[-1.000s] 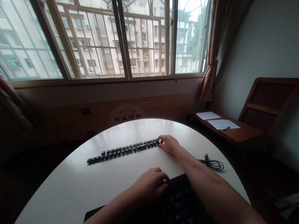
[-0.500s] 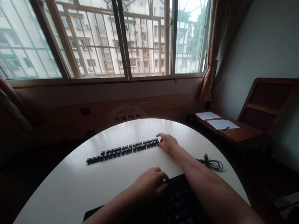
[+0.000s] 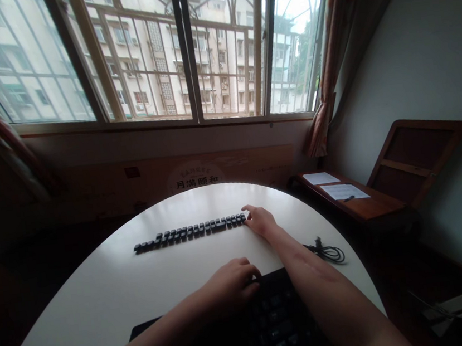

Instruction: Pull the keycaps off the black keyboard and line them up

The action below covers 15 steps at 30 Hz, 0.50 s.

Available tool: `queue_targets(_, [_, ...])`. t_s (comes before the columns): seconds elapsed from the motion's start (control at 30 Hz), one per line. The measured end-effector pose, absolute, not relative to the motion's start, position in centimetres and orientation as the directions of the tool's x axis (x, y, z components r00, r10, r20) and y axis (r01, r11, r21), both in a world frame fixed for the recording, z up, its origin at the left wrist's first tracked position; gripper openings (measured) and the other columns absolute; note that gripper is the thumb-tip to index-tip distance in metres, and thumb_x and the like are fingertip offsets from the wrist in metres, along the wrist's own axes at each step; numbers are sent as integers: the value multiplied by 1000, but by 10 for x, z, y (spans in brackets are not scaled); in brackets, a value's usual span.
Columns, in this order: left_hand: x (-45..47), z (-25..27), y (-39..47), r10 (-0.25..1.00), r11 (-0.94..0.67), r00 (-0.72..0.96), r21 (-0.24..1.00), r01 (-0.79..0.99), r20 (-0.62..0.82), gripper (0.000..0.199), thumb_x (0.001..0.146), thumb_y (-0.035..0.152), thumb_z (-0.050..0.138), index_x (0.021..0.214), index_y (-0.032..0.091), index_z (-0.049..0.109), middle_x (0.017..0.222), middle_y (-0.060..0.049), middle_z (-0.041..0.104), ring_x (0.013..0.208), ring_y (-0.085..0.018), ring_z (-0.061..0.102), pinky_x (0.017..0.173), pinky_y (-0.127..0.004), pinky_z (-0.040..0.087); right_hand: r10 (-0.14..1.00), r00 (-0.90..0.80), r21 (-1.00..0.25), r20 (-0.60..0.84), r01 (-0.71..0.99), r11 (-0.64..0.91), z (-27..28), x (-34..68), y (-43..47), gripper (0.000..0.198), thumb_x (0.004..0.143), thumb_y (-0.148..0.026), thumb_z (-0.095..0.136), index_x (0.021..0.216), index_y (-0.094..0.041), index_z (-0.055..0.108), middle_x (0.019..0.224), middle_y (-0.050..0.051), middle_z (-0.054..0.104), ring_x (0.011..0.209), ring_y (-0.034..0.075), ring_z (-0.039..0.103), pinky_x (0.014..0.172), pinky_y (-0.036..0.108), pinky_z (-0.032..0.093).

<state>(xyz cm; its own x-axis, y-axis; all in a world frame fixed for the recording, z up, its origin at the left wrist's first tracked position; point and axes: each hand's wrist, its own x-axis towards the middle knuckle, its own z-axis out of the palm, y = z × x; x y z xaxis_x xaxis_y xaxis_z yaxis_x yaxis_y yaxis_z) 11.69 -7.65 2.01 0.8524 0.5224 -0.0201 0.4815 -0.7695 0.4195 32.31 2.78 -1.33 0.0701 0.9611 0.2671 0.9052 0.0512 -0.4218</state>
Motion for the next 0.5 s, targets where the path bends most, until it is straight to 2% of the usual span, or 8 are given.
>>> queue_targets(0.2, [116,23,-77,519,-767,855,427,480,-29,32,86,35,51,110,24,68,109,-8,64,102,-26,60,88,-38,50,948,67,-396,311,916,66,1,319,21,44,80,-25,70,124,-29,62,92,-1,74,83,19,67,71,27,46])
queue_targets(0.33, [117,23,-77,519,-765,854,427,482,-34,32,86,35,52,111,24,68,110,-8,65,103,-26,60,86,-37,50,904,45,-369,425,921,127,38,307,11,24,93,-27,55,111,-22,69,102,7,72,95,22,64,82,30,45])
queue_targets(0.43, [117,23,-76,513,-776,858,415,475,-24,31,86,33,52,110,25,68,109,-7,65,103,-26,60,87,-38,49,868,6,-364,496,909,202,77,301,-8,33,99,-30,43,101,-16,73,107,10,70,99,22,63,88,28,43])
queue_targets(0.5, [118,24,-76,510,-780,860,406,476,-27,30,86,32,52,110,24,68,109,-8,65,102,-26,60,87,-37,49,843,-19,-376,538,890,259,101,306,-29,44,103,-33,33,99,-16,73,106,8,69,97,19,63,90,27,43])
